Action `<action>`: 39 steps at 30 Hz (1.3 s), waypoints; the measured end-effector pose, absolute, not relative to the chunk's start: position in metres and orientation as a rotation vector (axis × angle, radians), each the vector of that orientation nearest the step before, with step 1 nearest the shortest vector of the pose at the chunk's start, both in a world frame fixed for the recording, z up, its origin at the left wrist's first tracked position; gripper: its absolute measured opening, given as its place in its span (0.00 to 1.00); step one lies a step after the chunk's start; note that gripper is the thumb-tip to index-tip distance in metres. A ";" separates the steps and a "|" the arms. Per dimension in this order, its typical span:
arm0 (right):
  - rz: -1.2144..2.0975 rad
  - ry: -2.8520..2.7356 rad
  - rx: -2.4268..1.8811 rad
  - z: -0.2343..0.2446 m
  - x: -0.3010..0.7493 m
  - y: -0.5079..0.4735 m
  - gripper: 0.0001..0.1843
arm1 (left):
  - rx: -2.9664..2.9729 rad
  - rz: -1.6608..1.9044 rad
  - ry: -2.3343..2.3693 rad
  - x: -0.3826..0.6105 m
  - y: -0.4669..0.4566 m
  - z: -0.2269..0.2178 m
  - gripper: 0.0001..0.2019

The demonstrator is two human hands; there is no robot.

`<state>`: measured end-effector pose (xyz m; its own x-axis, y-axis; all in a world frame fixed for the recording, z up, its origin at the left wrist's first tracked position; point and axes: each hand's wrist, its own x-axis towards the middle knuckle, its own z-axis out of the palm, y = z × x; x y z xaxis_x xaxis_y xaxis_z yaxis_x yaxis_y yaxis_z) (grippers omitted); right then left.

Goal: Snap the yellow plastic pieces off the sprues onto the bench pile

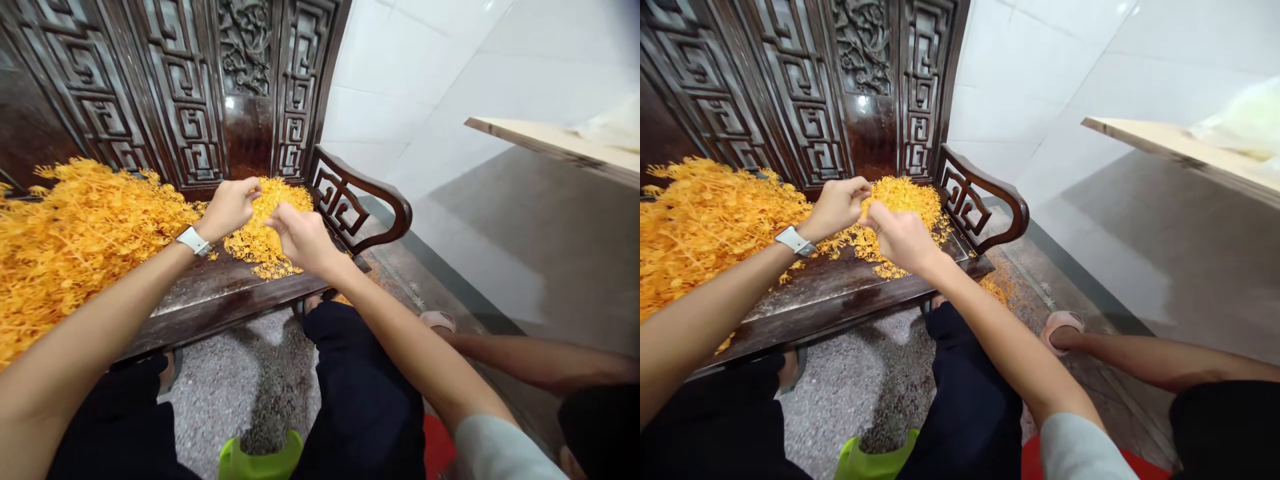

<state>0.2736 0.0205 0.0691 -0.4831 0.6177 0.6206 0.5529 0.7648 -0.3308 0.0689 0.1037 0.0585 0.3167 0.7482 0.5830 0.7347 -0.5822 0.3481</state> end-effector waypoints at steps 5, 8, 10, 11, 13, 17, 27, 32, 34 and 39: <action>0.426 -2.340 -0.594 0.096 0.268 -0.041 0.11 | 2.641 0.847 1.685 0.008 0.114 0.051 0.09; 0.664 -2.255 -0.460 0.112 0.265 -0.064 0.12 | 2.382 0.812 1.888 -0.038 0.124 0.043 0.03; 0.802 -2.069 -0.557 0.111 0.265 -0.055 0.14 | 2.241 0.916 1.886 -0.052 0.128 0.045 0.07; 0.894 -1.944 -0.629 0.107 0.266 -0.043 0.15 | 2.181 0.968 1.864 -0.052 0.129 0.047 0.09; 1.132 -1.658 -0.742 0.091 0.270 -0.015 0.19 | 2.060 1.052 1.790 -0.040 0.127 0.055 0.14; 1.523 -1.224 -0.838 0.060 0.281 0.028 0.26 | 2.014 0.943 1.549 0.001 0.113 0.070 0.15; 1.490 -1.004 -1.151 0.014 0.313 0.088 0.15 | 1.868 0.930 1.214 0.043 0.100 0.091 0.12; 1.134 -1.222 -1.280 -0.008 0.318 0.100 0.05 | 1.749 0.970 1.030 0.061 0.098 0.087 0.23; 1.055 -1.335 -1.170 -0.001 0.316 0.094 0.14 | 1.770 0.972 1.016 0.069 0.096 0.083 0.25; 0.322 -2.041 -1.005 0.024 0.308 0.072 0.13 | 1.875 1.043 1.046 0.089 0.091 0.075 0.24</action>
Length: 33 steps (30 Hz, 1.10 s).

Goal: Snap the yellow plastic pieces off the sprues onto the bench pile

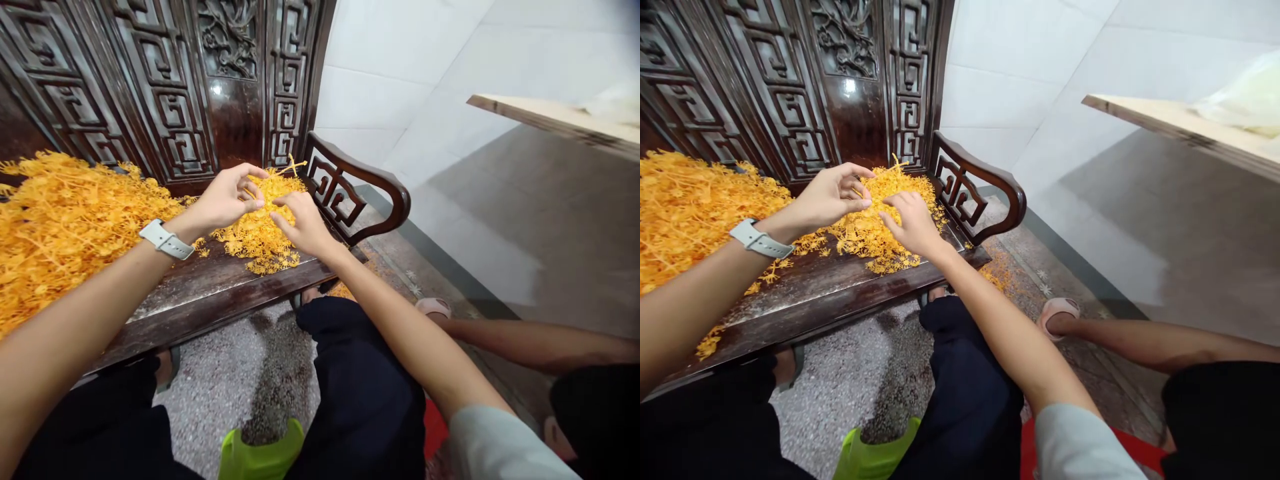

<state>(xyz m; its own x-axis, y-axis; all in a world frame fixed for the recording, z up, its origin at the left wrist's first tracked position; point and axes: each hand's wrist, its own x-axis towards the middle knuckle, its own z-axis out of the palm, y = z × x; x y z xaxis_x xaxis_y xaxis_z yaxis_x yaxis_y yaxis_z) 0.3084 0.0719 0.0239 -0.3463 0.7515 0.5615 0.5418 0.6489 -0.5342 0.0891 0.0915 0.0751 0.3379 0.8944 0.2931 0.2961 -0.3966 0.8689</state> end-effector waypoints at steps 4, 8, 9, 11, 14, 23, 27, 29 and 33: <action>-0.014 -2.232 -1.069 0.028 0.297 0.058 0.21 | 1.863 1.186 1.132 0.101 0.085 0.073 0.23; 0.070 -2.209 -1.084 0.028 0.294 0.057 0.14 | 1.777 1.162 1.144 0.105 0.079 0.071 0.24; 0.115 -2.197 -1.059 0.029 0.294 0.057 0.13 | 1.769 1.147 1.128 0.104 0.078 0.070 0.23; 0.190 -2.146 -0.987 0.032 0.296 0.055 0.12 | 1.774 1.145 1.118 0.102 0.079 0.068 0.23; 0.231 -2.020 -0.906 0.039 0.296 0.049 0.10 | 1.788 1.177 1.181 0.099 0.084 0.063 0.22; 0.747 -1.713 -0.783 0.078 0.273 -0.004 0.18 | 1.868 1.242 1.457 0.060 0.108 0.035 0.15; 0.915 -1.595 -0.818 0.093 0.278 -0.017 0.20 | 1.576 1.174 1.548 0.032 0.118 0.015 0.13; 0.982 -1.536 -0.876 0.080 0.283 0.002 0.22 | 1.502 1.205 1.489 0.023 0.122 0.013 0.13; 1.121 -1.342 -1.111 0.029 0.292 0.059 0.26 | 1.423 1.300 1.258 0.019 0.127 0.030 0.14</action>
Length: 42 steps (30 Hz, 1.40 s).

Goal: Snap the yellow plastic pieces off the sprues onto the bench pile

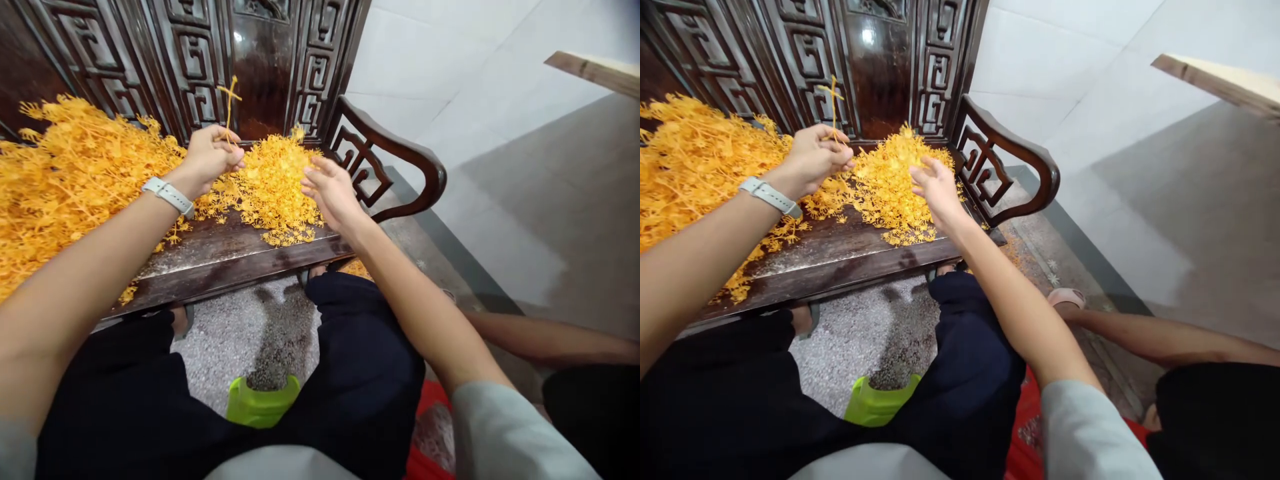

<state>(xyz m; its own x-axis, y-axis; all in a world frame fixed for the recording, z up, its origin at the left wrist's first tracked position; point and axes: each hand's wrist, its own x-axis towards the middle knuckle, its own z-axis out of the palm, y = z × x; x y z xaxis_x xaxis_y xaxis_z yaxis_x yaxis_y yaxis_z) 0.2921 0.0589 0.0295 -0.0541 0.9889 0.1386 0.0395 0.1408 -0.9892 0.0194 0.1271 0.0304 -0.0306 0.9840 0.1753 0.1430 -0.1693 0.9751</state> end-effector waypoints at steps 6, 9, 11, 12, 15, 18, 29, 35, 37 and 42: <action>1.472 -1.277 -1.087 0.007 0.270 0.062 0.31 | 1.148 1.371 0.958 0.048 0.110 0.056 0.14; 1.365 -1.347 -0.945 0.013 0.254 0.056 0.27 | 1.210 1.303 0.949 0.072 0.096 0.051 0.17; 1.251 -1.358 -0.943 0.013 0.251 0.058 0.24 | 1.347 1.272 0.976 0.084 0.089 0.047 0.20; 1.217 -1.360 -0.948 0.013 0.253 0.061 0.23 | 1.427 1.260 0.993 0.087 0.087 0.046 0.20; 1.238 -1.419 -0.937 0.011 0.261 0.064 0.22 | 1.609 1.184 1.024 0.089 0.082 0.048 0.16; 1.269 -1.544 -0.884 0.012 0.267 0.061 0.27 | 1.708 0.991 1.044 0.080 0.081 0.055 0.12; 1.127 -1.671 -0.975 0.011 0.265 0.046 0.30 | 1.907 0.756 1.092 0.066 0.082 0.056 0.19; 0.777 -1.720 -0.958 0.017 0.262 0.041 0.31 | 1.873 1.019 1.169 0.088 0.074 0.058 0.21; 0.683 -1.738 -0.956 0.018 0.264 0.040 0.28 | 1.805 1.083 1.189 0.100 0.070 0.059 0.22; 0.506 -1.885 -0.852 0.039 0.252 -0.009 0.17 | 1.501 1.330 1.201 0.098 0.097 0.057 0.22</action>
